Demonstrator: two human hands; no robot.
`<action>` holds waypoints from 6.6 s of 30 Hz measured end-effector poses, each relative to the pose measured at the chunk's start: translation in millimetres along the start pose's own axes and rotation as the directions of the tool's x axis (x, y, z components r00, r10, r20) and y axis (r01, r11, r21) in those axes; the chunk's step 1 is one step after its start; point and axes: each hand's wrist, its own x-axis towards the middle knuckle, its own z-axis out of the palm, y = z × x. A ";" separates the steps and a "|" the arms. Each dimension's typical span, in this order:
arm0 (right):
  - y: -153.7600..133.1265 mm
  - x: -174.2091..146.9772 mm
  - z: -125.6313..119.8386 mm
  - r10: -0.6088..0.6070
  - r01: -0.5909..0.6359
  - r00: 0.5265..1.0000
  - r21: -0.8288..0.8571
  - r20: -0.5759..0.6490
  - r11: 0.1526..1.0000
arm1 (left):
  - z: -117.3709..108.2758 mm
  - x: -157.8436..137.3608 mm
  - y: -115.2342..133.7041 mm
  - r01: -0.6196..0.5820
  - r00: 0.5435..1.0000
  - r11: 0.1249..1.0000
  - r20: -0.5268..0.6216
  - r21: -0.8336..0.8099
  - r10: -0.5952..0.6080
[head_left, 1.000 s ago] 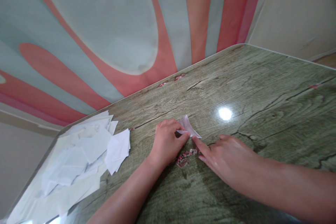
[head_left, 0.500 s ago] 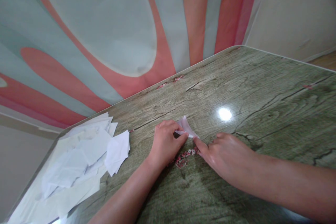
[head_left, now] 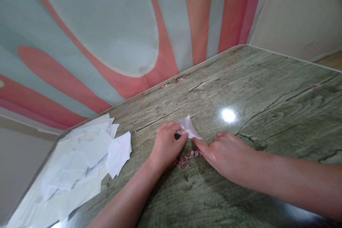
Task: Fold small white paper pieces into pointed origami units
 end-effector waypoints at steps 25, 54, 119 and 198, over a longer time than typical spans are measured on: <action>-0.1 -1.3 2.8 -0.007 0.008 0.999 0.033 -0.032 0.999 | -19.4 0.3 -23.9 -0.085 0.985 0.960 0.124 -0.267 0.122; 17.3 8.8 1.0 0.011 0.094 0.946 0.306 -0.325 0.947 | -17.9 -4.9 -26.6 -0.157 0.977 0.945 0.095 -0.287 0.192; 38.4 37.1 4.8 0.271 0.046 0.890 0.665 -0.366 0.746 | -16.4 -7.0 -21.4 -0.078 0.996 0.916 -0.068 -0.392 0.056; 16.5 32.1 -6.2 0.278 0.027 0.830 0.531 -0.484 0.847 | -1.7 -9.9 0.3 0.227 0.947 0.542 0.052 -0.809 -0.318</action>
